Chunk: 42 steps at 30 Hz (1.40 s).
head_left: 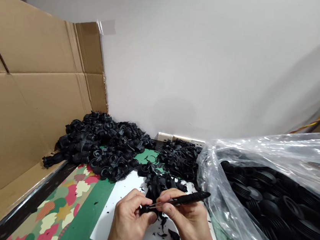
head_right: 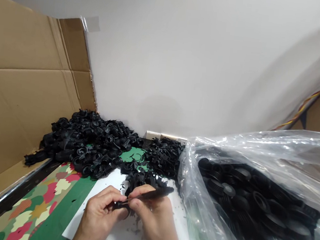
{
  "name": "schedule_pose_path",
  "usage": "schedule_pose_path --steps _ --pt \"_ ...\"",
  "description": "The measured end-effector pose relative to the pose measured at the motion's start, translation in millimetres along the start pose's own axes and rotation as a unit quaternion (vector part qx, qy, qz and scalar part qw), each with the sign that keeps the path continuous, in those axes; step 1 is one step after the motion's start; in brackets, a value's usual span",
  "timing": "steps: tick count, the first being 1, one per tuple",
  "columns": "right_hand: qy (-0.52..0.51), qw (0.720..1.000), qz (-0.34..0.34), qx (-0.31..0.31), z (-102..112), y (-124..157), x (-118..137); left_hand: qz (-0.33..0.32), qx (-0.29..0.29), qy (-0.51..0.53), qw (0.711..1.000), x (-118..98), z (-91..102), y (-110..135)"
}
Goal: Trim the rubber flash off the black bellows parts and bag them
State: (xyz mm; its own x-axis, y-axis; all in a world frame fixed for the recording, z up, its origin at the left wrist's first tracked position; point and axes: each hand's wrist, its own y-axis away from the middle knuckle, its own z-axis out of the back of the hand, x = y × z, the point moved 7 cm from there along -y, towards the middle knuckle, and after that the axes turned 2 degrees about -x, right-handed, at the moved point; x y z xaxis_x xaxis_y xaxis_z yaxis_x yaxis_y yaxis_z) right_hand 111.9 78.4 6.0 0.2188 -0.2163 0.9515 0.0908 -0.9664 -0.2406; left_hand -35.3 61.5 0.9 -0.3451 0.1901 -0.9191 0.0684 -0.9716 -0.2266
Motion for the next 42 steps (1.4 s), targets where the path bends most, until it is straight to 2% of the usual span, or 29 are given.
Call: schedule_pose_path --steps 3,6,8,10,12,14,16,18,20,25,29,35,42 --pt "0.039 0.998 0.045 0.006 -2 3 6 0.008 -0.002 0.003 1.0 1 0.0 0" --pt "0.107 0.985 0.134 0.02 -8 8 19 0.018 -0.001 0.001 1.0 3 -0.2 0" --pt "0.168 0.963 0.208 0.037 -12 11 28 0.013 0.011 0.002 1.0 1 -1.7 1" --pt "0.238 0.929 0.283 0.034 -11 11 37 0.001 0.02 0.008 1.0 -1 -3.0 2" --pt "0.299 0.896 0.328 -0.015 2 8 41 -0.01 0.016 0.019 1.0 -4 -2.7 3" --pt "0.328 0.894 0.292 -0.091 23 -1 37 -0.009 0.007 0.031 0.999 -4 -2.2 2" --pt "0.308 0.922 0.192 -0.133 42 -11 23 -0.005 0.006 0.035 0.999 -4 -2.7 2" --pt "0.244 0.955 0.096 -0.138 48 -14 8 -0.002 0.006 0.034 0.999 -2 -2.8 1" --pt "0.174 0.976 0.045 -0.125 44 -13 -1 -0.003 0.001 0.03 1.0 -1 -1.8 0" --pt "0.112 0.99 0.019 -0.081 27 -8 -2 -0.008 -0.017 0.022 1.0 0 1.5 0" --pt "0.059 0.996 -0.012 -0.069 21 -7 -4 -0.003 -0.034 0.036 0.999 -2 3.3 -1" --pt "0.124 0.991 -0.019 -0.034 7 -2 1 0.003 -0.048 0.04 0.998 -2 5.8 -3" --pt "0.122 0.992 -0.038 -0.022 2 -3 -3 0.005 -0.063 0.07 0.996 -2 9.8 -3"
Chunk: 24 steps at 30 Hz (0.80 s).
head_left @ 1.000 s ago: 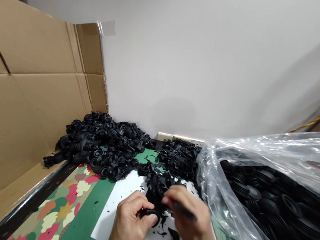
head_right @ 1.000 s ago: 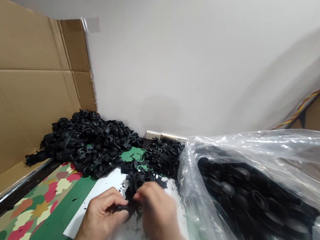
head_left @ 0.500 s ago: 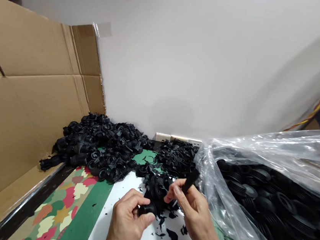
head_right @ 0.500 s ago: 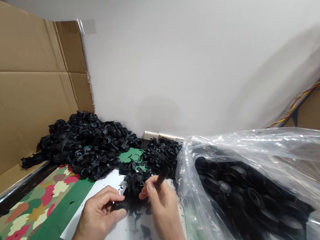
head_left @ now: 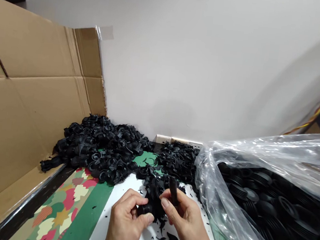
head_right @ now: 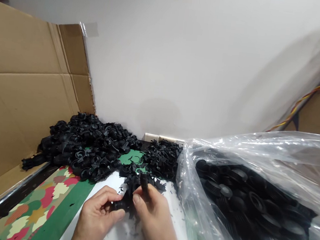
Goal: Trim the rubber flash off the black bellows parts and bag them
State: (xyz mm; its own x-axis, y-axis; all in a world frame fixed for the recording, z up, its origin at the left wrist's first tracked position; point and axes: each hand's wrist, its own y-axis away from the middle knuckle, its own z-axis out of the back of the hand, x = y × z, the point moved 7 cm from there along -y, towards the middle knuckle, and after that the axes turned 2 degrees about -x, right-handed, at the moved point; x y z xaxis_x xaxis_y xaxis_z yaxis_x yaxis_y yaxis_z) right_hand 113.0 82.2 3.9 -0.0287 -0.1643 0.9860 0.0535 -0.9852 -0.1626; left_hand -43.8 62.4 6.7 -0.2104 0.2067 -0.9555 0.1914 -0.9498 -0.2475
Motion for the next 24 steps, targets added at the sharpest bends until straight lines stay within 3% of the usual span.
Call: schedule_pose_path --steps 2,7,9,16,19,24 --pt "-0.005 1.0 0.0 0.0 0 -1 -2 0.022 -0.012 0.033 0.999 2 2.5 -2" --pt "-0.032 0.999 -0.015 0.008 -2 -1 -2 0.191 0.01 0.141 0.971 23 -1.2 -3" --pt "-0.042 0.999 -0.02 0.024 -7 2 0 0.212 0.015 0.163 0.963 25 -2.8 -2" --pt "-0.029 0.999 0.016 0.035 -26 8 -5 0.172 0.057 0.163 0.97 25 -9.1 -1" --pt "-0.088 0.996 -0.019 0.025 -28 7 -16 0.135 0.074 0.142 0.978 21 -10.4 -3" --pt "-0.129 0.985 -0.114 -0.001 -21 8 -28 0.117 0.018 0.042 0.992 12 -3.0 -3"
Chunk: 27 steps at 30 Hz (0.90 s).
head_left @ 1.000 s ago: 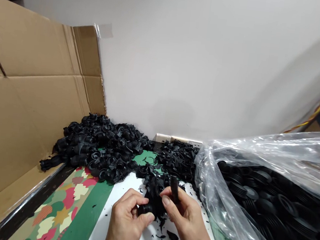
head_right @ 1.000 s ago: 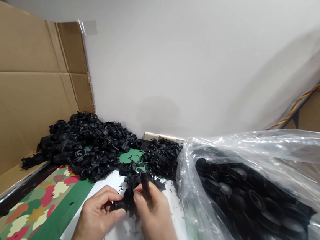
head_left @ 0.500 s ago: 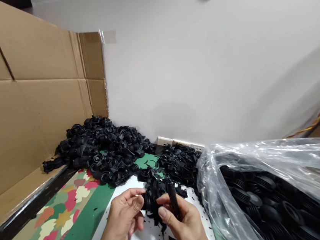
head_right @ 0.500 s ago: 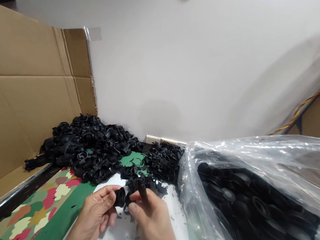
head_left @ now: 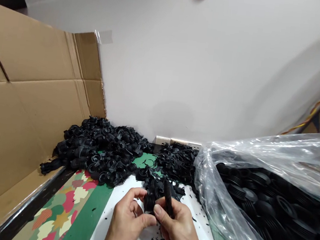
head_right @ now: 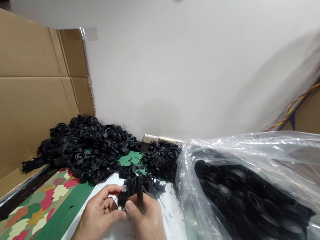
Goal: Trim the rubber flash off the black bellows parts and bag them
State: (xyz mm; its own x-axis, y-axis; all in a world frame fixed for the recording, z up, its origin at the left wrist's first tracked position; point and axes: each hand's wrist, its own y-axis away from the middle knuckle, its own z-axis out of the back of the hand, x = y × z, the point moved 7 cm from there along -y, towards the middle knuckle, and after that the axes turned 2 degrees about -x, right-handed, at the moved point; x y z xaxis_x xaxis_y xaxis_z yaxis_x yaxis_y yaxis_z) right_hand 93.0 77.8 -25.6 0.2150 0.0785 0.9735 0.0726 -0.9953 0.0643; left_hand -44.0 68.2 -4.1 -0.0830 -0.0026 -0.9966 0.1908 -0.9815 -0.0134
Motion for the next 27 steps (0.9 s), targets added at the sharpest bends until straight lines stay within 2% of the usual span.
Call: schedule_pose_path --steps 4,6,8,11,13,16,20,27 --pt "-0.013 1.0 -0.014 0.018 -2 2 1 -0.108 -0.008 -0.037 0.993 -20 0.7 4" --pt "-0.022 0.999 -0.01 0.026 -3 1 1 -0.129 0.001 -0.035 0.991 -23 0.1 4" --pt "-0.029 0.999 -0.008 0.026 -4 0 1 -0.111 -0.005 0.0 0.994 -20 1.8 2" --pt "-0.034 0.999 -0.012 0.023 -3 -1 -1 -0.034 -0.019 0.063 0.997 -10 3.0 -3" --pt "-0.044 0.999 -0.018 0.027 -3 -2 -2 0.018 -0.018 0.082 0.996 -4 1.1 -4" --pt "-0.067 0.997 -0.027 0.027 -3 -1 -2 0.055 -0.017 0.093 0.994 -1 -1.0 -4" --pt "-0.098 0.994 -0.043 0.018 -3 0 -2 0.069 -0.02 0.091 0.993 0 -1.1 -3" --pt "-0.176 0.979 -0.093 0.034 -10 4 -3 0.04 0.013 0.085 0.995 1 -4.0 -1"
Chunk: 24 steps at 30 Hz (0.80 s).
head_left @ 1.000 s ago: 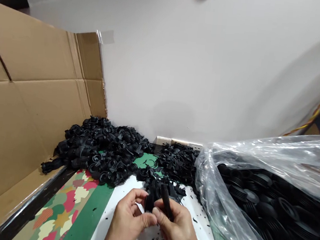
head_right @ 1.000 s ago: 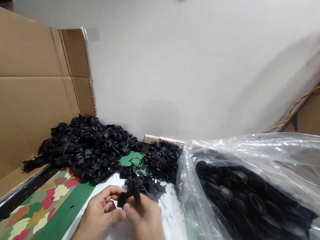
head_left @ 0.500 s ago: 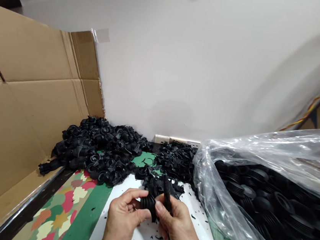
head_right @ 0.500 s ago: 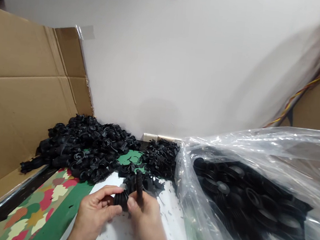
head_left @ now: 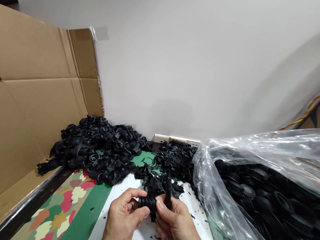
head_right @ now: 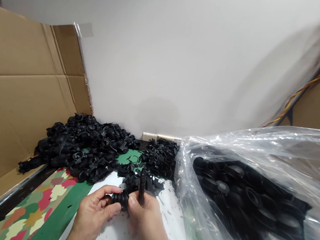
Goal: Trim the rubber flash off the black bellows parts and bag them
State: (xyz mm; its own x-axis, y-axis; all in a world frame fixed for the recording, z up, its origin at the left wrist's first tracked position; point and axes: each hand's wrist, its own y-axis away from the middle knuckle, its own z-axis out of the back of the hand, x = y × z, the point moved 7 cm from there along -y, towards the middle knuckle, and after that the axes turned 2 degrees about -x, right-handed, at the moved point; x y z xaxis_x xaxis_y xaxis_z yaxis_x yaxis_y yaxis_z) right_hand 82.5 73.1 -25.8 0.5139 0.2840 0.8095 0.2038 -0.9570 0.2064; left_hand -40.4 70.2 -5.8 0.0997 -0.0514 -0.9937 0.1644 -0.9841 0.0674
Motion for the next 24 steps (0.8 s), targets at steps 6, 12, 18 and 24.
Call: schedule_pose_path --steps 6,12,18,24 --pt "-0.036 0.999 -0.008 0.023 -3 0 -2 -0.034 0.009 -0.027 0.999 -6 0.4 3" --pt "-0.028 0.999 -0.016 0.017 -1 -1 -5 -0.094 0.003 -0.055 0.994 -16 1.1 4" --pt "0.006 1.0 -0.012 0.008 2 -5 -10 -0.152 0.012 -0.106 0.983 -17 1.7 6" --pt "0.151 0.988 0.038 -0.008 6 -5 0 -0.166 0.009 -0.14 0.976 -16 2.1 7"
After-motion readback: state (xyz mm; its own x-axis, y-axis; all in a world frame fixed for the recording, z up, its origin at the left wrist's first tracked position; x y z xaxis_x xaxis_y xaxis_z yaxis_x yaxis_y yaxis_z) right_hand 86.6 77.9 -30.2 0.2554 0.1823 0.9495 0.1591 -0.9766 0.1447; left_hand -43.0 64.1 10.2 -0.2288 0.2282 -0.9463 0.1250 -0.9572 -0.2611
